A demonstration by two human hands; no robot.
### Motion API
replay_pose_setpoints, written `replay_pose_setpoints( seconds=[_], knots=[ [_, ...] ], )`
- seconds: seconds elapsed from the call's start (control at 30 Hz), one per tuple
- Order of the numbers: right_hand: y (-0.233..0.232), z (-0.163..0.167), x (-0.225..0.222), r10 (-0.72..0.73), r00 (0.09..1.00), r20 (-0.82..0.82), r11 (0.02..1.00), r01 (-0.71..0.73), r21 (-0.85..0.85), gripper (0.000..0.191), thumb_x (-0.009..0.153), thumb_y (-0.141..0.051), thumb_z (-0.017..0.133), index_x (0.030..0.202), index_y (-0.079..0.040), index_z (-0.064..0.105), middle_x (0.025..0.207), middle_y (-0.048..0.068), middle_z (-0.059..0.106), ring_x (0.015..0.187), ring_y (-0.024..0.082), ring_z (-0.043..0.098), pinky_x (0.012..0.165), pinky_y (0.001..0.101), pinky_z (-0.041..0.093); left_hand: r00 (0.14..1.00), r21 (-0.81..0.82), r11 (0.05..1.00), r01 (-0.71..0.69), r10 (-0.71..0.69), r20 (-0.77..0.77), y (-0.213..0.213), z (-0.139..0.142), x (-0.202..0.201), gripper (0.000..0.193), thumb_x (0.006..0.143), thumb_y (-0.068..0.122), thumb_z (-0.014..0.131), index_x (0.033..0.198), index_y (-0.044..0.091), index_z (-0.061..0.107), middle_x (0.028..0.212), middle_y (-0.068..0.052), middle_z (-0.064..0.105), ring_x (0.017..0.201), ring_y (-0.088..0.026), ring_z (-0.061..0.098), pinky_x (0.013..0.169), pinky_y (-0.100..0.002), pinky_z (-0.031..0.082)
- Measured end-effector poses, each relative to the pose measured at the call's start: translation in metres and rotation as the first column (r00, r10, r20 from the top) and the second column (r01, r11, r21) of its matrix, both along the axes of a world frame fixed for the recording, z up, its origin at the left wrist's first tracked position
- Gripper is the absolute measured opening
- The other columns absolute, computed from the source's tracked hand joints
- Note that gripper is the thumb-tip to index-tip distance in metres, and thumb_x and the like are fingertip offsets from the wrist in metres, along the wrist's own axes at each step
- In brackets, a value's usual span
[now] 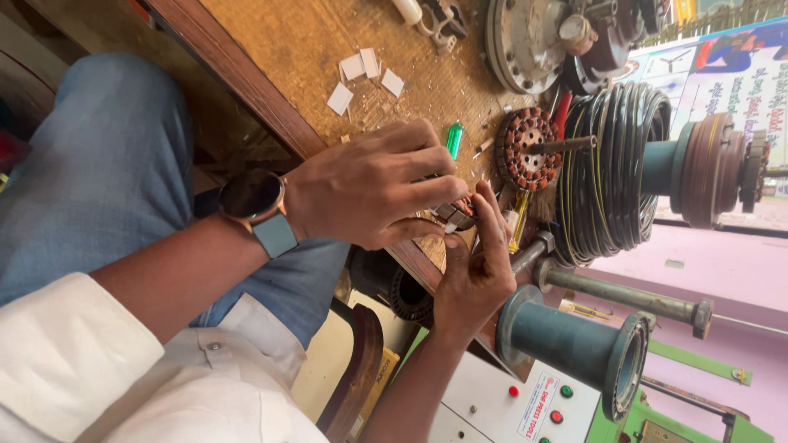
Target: The person assembles small electrical components on a workbench. They use scissors to trim white insulating material and a screwdriver to adjust copper windings on a cylindrical rotor-like part. The person repeatedly places trimmed pieces into slots and secures them with the screwdriver.
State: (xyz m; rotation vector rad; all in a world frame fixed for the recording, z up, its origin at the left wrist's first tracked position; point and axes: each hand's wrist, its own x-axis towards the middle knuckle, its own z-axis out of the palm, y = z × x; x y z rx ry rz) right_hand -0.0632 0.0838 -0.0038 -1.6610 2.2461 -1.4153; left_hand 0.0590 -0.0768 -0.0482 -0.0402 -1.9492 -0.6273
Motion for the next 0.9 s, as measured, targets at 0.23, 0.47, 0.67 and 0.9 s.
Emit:
replay_pose_setpoints(
  seconds=[0.23,0.47,0.67,0.9],
  knots=[
    [0.0,-0.004,0.011,-0.039,0.999,0.035,0.999,0.039,-0.012,0.055,0.101,-0.026,0.073,0.144,0.004,0.058,0.155,0.016,0.057,0.141,0.024,0.057,0.11,0.0319,0.049,0.964,-0.086,0.962,-0.26,0.254,-0.074,0.01,-0.004,0.006,0.042,0.096,0.041,0.077,0.114,0.004,0.067,0.113,-0.01,0.071,0.105,-0.026,0.067,0.089,-0.039,0.054],
    [-0.003,-0.004,0.017,-0.086,0.996,0.014,0.996,0.086,-0.017,0.054,0.102,-0.029,0.073,0.143,0.004,0.06,0.152,0.014,0.06,0.134,0.018,0.061,0.1,0.0245,0.052,0.935,-0.127,0.927,-0.353,0.345,-0.078,0.01,-0.01,0.003,0.034,0.099,0.038,0.073,0.117,0.009,0.068,0.116,-0.005,0.072,0.109,-0.022,0.069,0.092,-0.037,0.056],
    [-0.007,-0.005,0.018,-0.123,0.992,0.002,0.992,0.123,-0.038,0.055,0.1,-0.035,0.072,0.138,0.003,0.064,0.145,0.013,0.065,0.126,0.018,0.064,0.098,0.0273,0.053,0.929,-0.086,0.927,-0.365,0.358,-0.089,0.013,-0.011,-0.001,0.034,0.1,0.04,0.07,0.114,0.009,0.066,0.113,-0.005,0.072,0.106,-0.022,0.068,0.089,-0.038,0.056],
    [-0.01,-0.012,0.02,-0.079,0.997,0.0,0.992,0.079,-0.098,0.054,0.104,-0.038,0.071,0.136,0.005,0.062,0.137,0.014,0.065,0.131,0.022,0.063,0.114,0.0341,0.052,0.907,-0.055,0.906,-0.42,0.416,-0.064,0.02,-0.011,-0.005,0.017,0.103,0.026,0.069,0.107,0.011,0.062,0.11,-0.002,0.07,0.106,-0.021,0.068,0.093,-0.039,0.052]
  ],
)
